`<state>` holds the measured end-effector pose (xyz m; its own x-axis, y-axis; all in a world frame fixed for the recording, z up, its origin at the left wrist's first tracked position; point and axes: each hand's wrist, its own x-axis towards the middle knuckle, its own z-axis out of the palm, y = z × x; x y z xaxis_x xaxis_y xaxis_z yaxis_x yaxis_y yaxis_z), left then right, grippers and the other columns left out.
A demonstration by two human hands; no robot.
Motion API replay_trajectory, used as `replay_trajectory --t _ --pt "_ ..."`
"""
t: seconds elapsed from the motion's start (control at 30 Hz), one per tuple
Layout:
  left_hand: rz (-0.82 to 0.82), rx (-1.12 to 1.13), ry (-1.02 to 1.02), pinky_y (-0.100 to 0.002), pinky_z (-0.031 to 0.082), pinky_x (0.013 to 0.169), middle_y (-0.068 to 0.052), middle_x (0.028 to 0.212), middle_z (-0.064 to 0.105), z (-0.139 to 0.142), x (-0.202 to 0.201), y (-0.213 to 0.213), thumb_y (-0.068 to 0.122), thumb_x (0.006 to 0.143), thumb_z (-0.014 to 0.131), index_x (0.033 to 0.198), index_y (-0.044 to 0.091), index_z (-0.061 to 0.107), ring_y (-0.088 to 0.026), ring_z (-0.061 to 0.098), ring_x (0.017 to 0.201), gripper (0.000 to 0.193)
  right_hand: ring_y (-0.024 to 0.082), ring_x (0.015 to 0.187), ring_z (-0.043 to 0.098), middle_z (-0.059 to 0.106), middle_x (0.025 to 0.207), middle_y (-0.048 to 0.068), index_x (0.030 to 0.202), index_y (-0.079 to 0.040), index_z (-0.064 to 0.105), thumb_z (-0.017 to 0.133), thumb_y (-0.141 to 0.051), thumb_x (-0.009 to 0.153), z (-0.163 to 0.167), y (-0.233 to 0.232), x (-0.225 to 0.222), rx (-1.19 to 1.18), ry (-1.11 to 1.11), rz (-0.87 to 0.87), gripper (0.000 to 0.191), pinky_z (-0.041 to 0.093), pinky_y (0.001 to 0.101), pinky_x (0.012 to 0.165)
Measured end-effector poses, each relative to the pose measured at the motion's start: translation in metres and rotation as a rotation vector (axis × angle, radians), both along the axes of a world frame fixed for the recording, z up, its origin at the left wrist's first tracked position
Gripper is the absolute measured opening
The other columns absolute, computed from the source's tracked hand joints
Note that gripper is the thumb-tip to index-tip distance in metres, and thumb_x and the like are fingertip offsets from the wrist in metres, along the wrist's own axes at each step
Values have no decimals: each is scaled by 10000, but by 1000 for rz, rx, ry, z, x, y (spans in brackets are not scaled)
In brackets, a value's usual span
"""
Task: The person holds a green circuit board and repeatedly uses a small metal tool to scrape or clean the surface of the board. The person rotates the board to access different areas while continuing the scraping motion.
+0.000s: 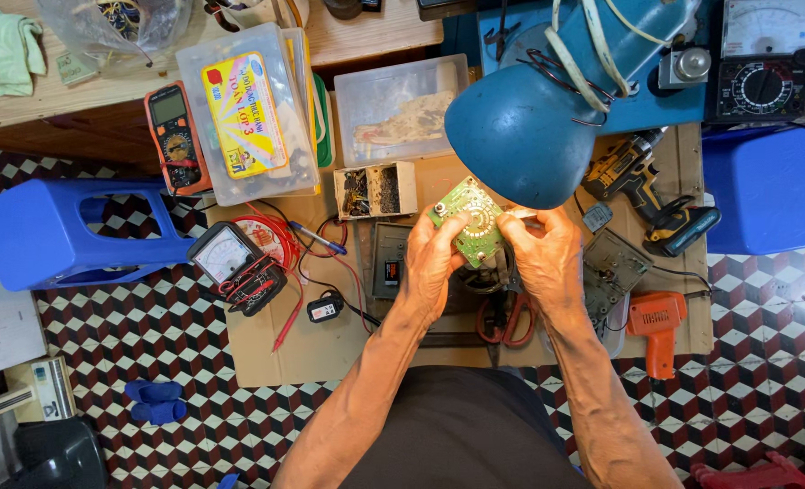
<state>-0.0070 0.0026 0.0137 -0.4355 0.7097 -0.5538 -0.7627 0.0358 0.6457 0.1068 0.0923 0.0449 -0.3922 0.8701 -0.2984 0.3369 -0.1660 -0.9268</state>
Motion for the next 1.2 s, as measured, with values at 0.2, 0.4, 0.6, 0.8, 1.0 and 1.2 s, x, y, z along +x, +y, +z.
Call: replay_trajectory --t 0.2,0.4,0.6,0.8,1.0,1.2 --pt "-14 11 42 -366 604 857 -110 1175 659 -3 5 -3 197 958 631 1337 3 518 -184 681 1029 441 175 847 698 665 1033 118 949 58 691 730 -118 893 1 -2 -6 251 -235 99 189 551 311 725" --pt "6 11 19 -371 608 854 -111 1167 671 -5 6 -3 203 959 634 1325 14 524 -195 688 1016 427 155 872 702 671 1061 112 924 53 683 728 -108 891 -4 -4 5 187 -111 90 171 550 290 738" --pt "-17 36 -56 -385 602 882 -107 1196 674 -1 5 -4 223 954 610 1347 32 536 -203 691 1050 444 99 927 707 724 1100 51 971 31 700 722 -137 923 -8 -1 11 81 32 77 176 566 252 805" --pt "9 75 -143 -405 580 935 -116 1216 670 -1 3 -9 269 973 562 1335 28 547 -217 682 1094 435 70 804 655 738 887 48 1058 16 732 724 -142 921 -6 -8 8 22 -63 63 209 527 237 722" --pt "6 78 -137 -410 578 945 -118 1230 654 -3 3 -10 218 951 558 1357 31 530 -223 671 1102 448 65 791 640 729 875 45 1046 23 724 727 -139 925 -4 -8 9 22 -86 87 202 514 237 703" --pt "-48 115 -42 -393 571 962 -128 1290 611 -1 4 -9 85 946 586 1456 13 441 -204 650 1121 536 58 797 645 728 900 44 1070 23 716 724 -112 936 -5 -10 11 3 -8 53 191 514 218 707"
